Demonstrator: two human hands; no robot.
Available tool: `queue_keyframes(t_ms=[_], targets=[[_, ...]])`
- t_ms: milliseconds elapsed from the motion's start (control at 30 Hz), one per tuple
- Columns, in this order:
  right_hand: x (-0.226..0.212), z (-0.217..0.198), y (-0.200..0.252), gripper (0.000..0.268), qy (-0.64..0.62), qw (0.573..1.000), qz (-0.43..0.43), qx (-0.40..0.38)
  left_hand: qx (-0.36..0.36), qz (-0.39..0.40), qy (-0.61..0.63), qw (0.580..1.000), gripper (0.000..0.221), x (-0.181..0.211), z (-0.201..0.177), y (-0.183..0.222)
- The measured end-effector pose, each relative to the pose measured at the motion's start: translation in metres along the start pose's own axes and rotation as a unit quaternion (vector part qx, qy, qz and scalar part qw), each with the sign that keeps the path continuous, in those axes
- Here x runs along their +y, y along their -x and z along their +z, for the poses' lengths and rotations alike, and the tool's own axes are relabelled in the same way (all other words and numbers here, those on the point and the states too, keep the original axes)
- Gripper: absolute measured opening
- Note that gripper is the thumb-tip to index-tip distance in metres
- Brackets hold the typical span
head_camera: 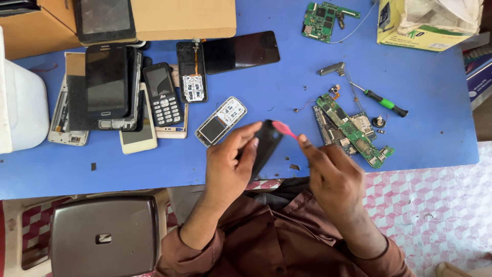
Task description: The person uses a pink toothbrush to scrub a green circuit board, then brushes the exterior of a black phone case and a white feature phone. The person handles each item one at a time on a blue workbench.
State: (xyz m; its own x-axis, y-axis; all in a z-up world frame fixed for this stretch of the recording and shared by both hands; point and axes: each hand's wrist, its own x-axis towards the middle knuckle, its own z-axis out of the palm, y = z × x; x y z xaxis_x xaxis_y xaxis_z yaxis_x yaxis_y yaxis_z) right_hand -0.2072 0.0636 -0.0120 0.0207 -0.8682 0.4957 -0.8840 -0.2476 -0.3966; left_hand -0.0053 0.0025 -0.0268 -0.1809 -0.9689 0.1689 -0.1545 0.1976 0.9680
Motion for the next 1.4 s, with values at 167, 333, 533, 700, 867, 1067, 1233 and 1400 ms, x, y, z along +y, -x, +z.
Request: queue_keyframes(t_ms=[167, 333, 533, 700, 867, 1067, 1233, 1400], targets=[[0.014, 0.009, 0.005, 0.038, -0.040, 0.999, 0.000, 0.009, 0.026, -0.005, -0.003, 1.000, 0.028, -0.003, 0.000, -0.002], [0.015, 0.007, 0.022, 0.041, -0.018, 1.000, 0.016, -0.010, 0.024, 0.039, -0.009, 0.999, 0.028, -0.001, 0.008, 0.000], [0.010, 0.005, 0.028, 0.043, -0.008, 0.998, 0.001, -0.060, 0.029, 0.041, 0.002, 0.999, 0.028, -0.003, 0.010, -0.005], [0.011, 0.001, 0.020, 0.032, 0.001, 0.999, -0.036, 0.004, 0.006, 0.061, 0.005, 0.998, 0.028, -0.001, 0.006, -0.003], [0.009, -0.001, 0.017, 0.029, -0.064, 0.994, -0.084, -0.014, 0.015, 0.041, 0.038, 0.998, 0.028, 0.003, 0.009, 0.001], [0.018, 0.007, 0.019, 0.030, -0.032, 0.998, -0.044, 0.018, 0.014, 0.005, 0.071, 0.997, 0.028, 0.004, 0.009, 0.004], [0.019, 0.011, 0.026, 0.032, 0.004, 0.999, -0.036, 0.025, 0.017, 0.010, 0.083, 0.996, 0.028, 0.002, 0.013, 0.005], [0.020, 0.003, 0.021, 0.034, -0.002, 0.997, -0.078, 0.021, 0.039, 0.020, 0.052, 0.998, 0.025, -0.002, 0.013, 0.005]])
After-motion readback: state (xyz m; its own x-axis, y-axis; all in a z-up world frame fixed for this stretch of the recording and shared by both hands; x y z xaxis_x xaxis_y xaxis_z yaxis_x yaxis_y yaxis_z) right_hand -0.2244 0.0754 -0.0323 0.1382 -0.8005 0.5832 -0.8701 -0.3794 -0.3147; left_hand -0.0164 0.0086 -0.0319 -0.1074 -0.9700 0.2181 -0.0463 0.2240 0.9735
